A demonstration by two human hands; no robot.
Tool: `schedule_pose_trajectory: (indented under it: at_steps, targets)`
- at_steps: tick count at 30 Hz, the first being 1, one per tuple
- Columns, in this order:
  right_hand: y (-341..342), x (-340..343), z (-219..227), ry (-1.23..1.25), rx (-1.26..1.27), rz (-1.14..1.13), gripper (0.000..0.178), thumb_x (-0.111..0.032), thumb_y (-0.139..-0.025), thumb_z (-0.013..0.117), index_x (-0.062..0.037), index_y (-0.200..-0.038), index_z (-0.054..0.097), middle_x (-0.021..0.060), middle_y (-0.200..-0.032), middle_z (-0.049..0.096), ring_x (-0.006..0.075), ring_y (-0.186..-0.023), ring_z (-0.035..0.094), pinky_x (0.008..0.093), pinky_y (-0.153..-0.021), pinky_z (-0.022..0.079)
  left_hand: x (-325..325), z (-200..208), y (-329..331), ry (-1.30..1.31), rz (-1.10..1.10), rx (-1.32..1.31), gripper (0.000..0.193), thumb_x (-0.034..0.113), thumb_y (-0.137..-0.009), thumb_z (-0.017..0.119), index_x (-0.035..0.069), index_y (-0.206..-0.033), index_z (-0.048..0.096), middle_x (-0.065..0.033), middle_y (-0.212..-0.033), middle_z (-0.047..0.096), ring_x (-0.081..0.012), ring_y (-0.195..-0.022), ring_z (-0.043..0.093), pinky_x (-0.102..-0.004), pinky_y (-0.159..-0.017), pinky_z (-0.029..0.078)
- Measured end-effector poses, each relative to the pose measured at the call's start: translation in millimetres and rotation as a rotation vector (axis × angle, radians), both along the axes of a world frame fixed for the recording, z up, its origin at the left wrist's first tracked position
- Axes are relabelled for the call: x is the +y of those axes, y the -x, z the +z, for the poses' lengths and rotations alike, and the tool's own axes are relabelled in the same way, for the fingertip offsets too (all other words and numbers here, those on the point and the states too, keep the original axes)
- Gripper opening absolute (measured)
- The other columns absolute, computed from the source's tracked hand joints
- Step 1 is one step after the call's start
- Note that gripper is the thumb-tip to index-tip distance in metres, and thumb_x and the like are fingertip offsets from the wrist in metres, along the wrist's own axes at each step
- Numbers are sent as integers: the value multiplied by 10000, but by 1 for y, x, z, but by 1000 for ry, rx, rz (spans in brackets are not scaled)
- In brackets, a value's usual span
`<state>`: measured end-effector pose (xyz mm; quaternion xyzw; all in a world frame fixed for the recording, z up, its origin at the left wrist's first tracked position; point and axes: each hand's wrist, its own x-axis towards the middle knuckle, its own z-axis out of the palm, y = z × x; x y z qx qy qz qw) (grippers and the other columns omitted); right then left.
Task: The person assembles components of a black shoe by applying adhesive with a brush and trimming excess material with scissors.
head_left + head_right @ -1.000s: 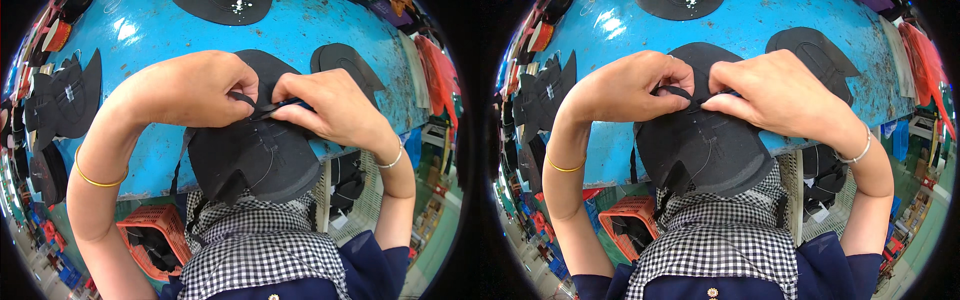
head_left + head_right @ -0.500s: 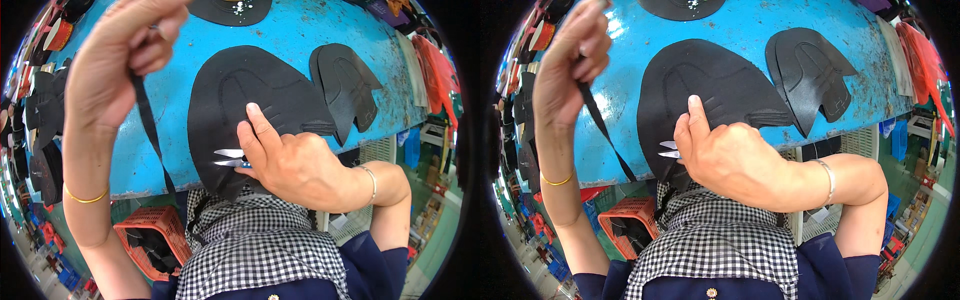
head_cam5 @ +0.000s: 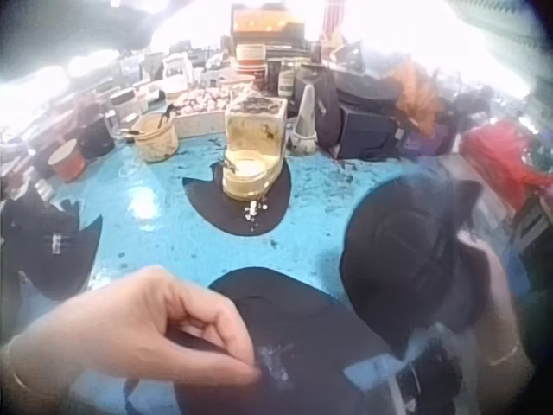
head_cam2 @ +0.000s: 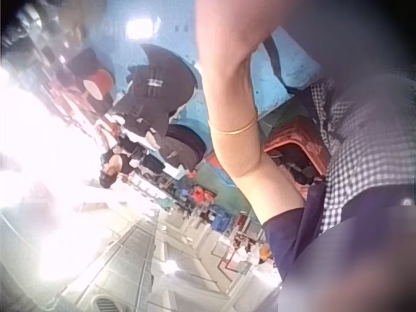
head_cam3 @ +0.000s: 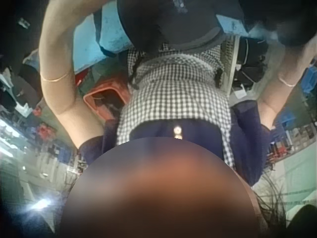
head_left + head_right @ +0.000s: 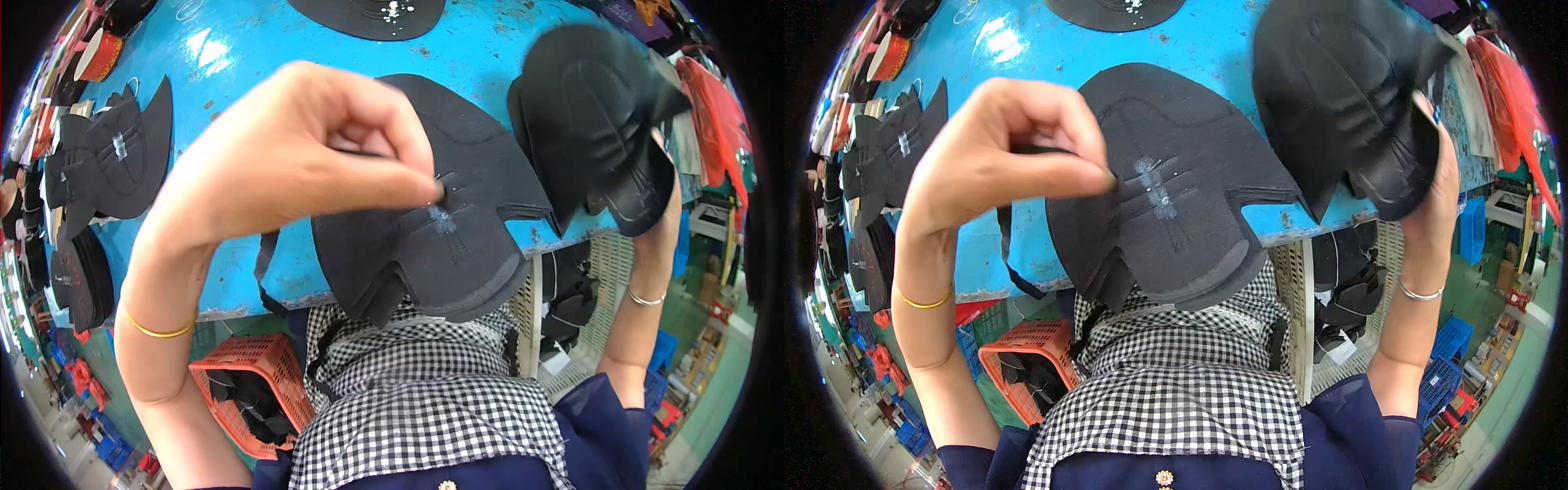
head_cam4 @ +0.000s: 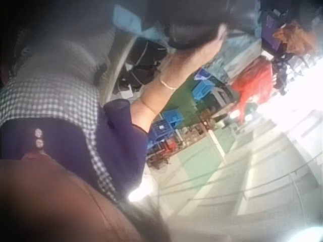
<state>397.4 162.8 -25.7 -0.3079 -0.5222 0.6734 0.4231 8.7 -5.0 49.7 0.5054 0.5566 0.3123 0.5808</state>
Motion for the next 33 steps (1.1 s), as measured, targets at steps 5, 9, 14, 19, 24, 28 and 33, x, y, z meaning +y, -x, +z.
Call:
schedule_pose_trajectory:
  at_steps: [5, 9, 14, 19, 24, 28, 33]
  targets:
    - [-33, 24, -14, -31, -397, -328, 235, -195, -1067, 494, -35, -1224, 565, -34, -835, 520, -1, -495, 261, 190, -450, 187, 13, -23, -12, -182, -318, 282, 102, 71, -798, 763, -7, -856, 732, -56, -769, 711, -129, -728, 656, -268, -713, 523]
    - [-6, -1, -1, -110, -424, -110, 215, -184, -1061, 502, -45, -1217, 550, -26, -819, 516, -2, -527, 322, 175, -465, 231, 22, -28, -18, -136, -367, 418, 125, 124, -797, 758, 23, -868, 740, -81, -749, 703, -158, -677, 645, -282, -667, 502]
    - [67, -38, 6, -543, -508, 309, 146, -91, -967, 620, -58, -1104, 581, 1, -798, 578, 92, -645, 566, 235, -538, 427, 22, -32, -24, -139, -374, 529, 136, 151, -784, 771, 31, -828, 725, -99, -705, 666, -218, -615, 609, -323, -613, 476]
    - [134, -49, 13, -1120, -565, 709, 198, -96, -774, 729, -110, -917, 592, 22, -759, 611, 238, -675, 638, 372, -562, 491, 20, -36, -15, -537, -293, 843, 210, 191, -747, 815, 26, -801, 695, -115, -676, 624, -277, -613, 585, -342, -594, 462]
    - [139, -42, 18, -1225, -652, 830, 197, -110, -771, 728, -115, -885, 567, 24, -719, 583, 261, -656, 616, 371, -521, 459, 25, -25, -9, -194, -282, 650, 239, 181, -767, 804, -6, -845, 677, -135, -754, 646, -240, -668, 622, -319, -616, 487]
    - [144, -38, 13, -1101, -481, 873, 184, -120, -785, 727, -114, -881, 570, 27, -681, 550, 236, -641, 620, 357, -496, 452, 26, -29, -10, -156, -315, 704, 200, 167, -802, 760, 0, -872, 676, -137, -748, 643, -229, -669, 627, -318, -620, 492]
    - [150, -51, 19, -1197, -697, 736, 177, -150, -826, 717, -112, -916, 570, 43, -709, 593, 263, -645, 626, 379, -529, 461, 27, -34, -11, -353, -309, 774, 172, 167, -825, 726, 10, -877, 680, -142, -741, 642, -240, -649, 615, -327, -614, 488]
